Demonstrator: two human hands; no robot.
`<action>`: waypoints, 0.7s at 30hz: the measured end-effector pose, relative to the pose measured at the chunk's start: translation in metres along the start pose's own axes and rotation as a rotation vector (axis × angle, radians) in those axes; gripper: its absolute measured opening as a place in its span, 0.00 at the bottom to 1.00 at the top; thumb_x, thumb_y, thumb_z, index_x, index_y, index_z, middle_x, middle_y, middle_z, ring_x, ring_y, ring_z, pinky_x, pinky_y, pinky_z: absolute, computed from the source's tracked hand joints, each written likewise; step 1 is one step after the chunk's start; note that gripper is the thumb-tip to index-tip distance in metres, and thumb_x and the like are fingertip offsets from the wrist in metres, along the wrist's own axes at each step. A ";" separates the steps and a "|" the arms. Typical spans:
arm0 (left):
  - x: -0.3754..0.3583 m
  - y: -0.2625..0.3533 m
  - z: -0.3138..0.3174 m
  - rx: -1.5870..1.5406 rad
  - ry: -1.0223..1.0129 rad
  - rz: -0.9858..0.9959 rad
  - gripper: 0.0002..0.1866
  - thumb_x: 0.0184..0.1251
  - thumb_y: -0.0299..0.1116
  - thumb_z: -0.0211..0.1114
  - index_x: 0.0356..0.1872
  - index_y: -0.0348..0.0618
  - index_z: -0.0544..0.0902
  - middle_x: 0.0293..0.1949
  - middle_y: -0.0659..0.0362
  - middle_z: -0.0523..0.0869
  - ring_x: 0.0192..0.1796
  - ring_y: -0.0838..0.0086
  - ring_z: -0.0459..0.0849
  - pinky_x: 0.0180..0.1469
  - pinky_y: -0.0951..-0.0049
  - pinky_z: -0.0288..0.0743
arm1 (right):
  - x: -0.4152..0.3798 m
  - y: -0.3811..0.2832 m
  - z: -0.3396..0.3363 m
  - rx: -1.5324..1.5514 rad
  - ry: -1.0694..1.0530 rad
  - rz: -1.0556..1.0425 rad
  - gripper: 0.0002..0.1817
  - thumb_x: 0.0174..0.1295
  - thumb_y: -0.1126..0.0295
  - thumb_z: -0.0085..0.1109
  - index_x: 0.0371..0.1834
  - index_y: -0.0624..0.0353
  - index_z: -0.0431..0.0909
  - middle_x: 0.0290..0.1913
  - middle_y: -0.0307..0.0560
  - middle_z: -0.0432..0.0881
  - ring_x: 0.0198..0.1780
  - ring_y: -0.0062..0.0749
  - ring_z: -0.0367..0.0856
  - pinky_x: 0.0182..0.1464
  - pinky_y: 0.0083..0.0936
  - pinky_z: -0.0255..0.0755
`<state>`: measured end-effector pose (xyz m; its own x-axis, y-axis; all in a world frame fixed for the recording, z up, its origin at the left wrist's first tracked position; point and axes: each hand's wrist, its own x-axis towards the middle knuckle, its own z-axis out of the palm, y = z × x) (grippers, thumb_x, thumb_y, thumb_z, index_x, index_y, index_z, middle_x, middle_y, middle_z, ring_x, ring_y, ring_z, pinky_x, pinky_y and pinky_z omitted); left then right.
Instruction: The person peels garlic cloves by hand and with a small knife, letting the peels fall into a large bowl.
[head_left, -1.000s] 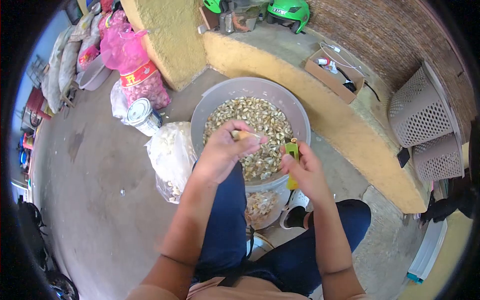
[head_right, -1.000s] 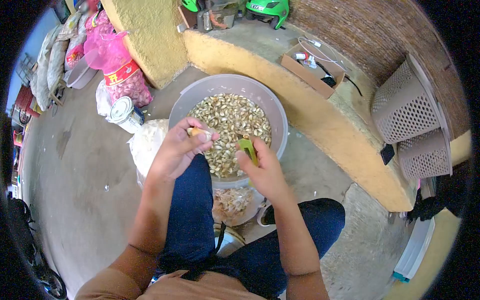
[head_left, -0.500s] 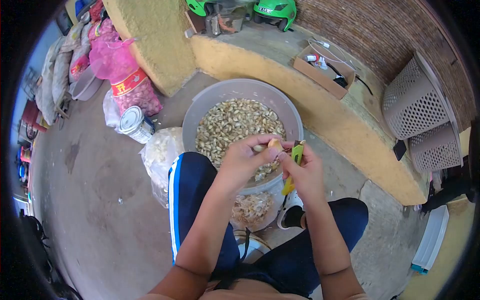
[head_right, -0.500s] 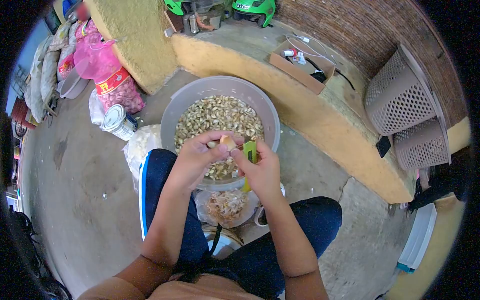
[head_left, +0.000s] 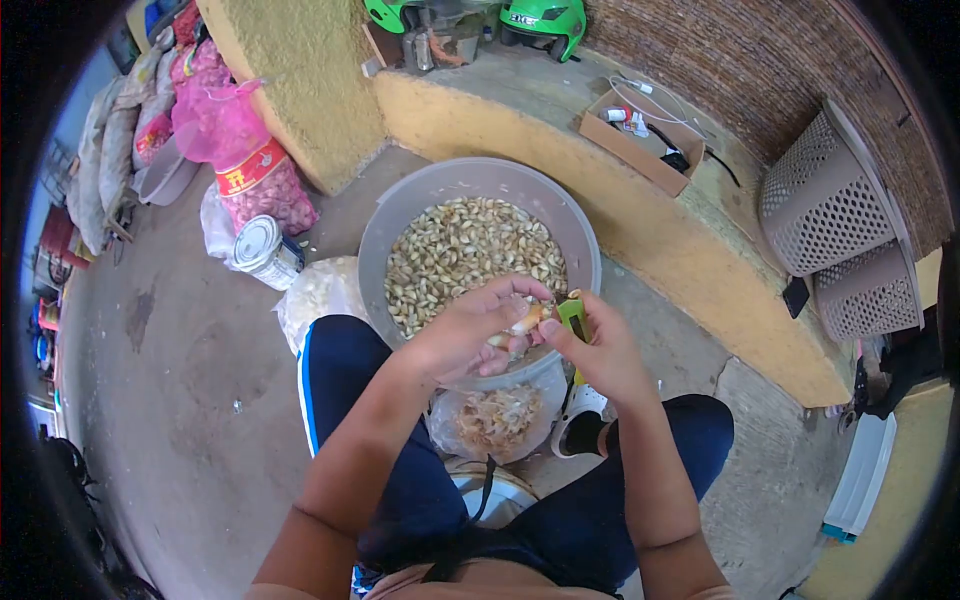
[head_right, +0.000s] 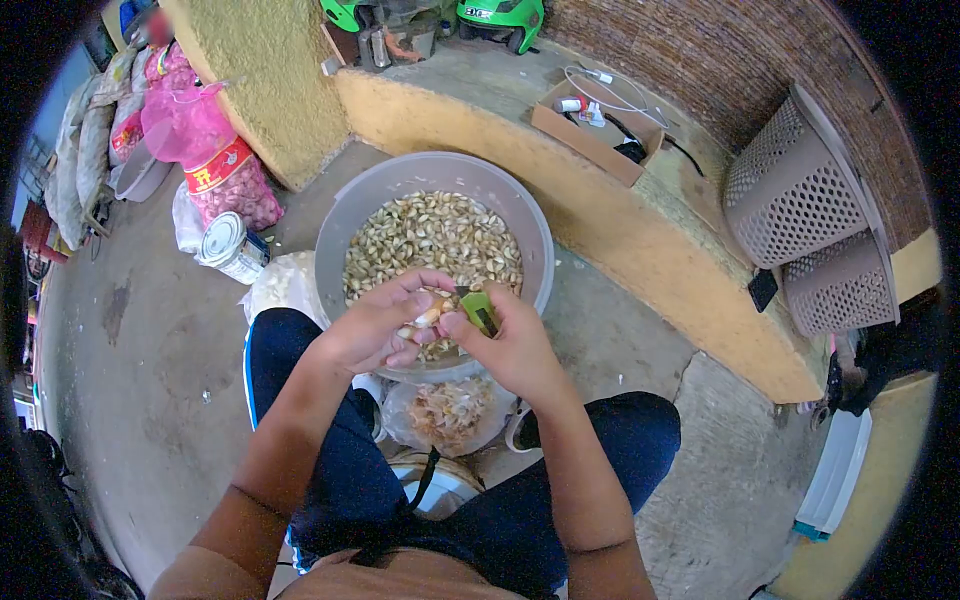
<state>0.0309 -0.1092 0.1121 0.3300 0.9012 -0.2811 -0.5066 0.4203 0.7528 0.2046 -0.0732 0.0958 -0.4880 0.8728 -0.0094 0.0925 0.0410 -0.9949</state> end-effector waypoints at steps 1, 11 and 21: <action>0.003 -0.001 -0.006 -0.009 -0.040 -0.005 0.15 0.60 0.34 0.56 0.46 0.40 0.68 0.29 0.61 0.72 0.23 0.84 0.67 0.11 0.89 0.57 | 0.000 0.001 0.000 0.004 -0.007 -0.003 0.14 0.51 0.61 0.62 0.27 0.60 0.69 0.21 0.35 0.70 0.25 0.15 0.65 0.26 0.17 0.61; 0.011 -0.016 -0.020 -0.131 -0.127 0.005 0.16 0.57 0.38 0.61 0.39 0.42 0.67 0.24 0.64 0.72 0.16 0.88 0.65 0.07 0.91 0.54 | 0.001 -0.007 0.009 -0.239 0.030 -0.044 0.22 0.46 0.55 0.65 0.20 0.62 0.67 0.14 0.39 0.68 0.19 0.19 0.64 0.21 0.22 0.60; 0.011 -0.014 -0.019 -0.069 -0.111 0.051 0.13 0.57 0.37 0.61 0.35 0.43 0.67 0.23 0.64 0.72 0.16 0.89 0.64 0.08 0.91 0.55 | 0.004 0.001 0.012 -0.314 0.075 -0.068 0.23 0.45 0.53 0.65 0.19 0.63 0.68 0.13 0.46 0.69 0.16 0.29 0.67 0.20 0.26 0.60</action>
<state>0.0264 -0.1027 0.0871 0.3866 0.9058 -0.1733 -0.5771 0.3842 0.7206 0.1924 -0.0752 0.0939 -0.4378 0.8960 0.0749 0.3310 0.2381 -0.9131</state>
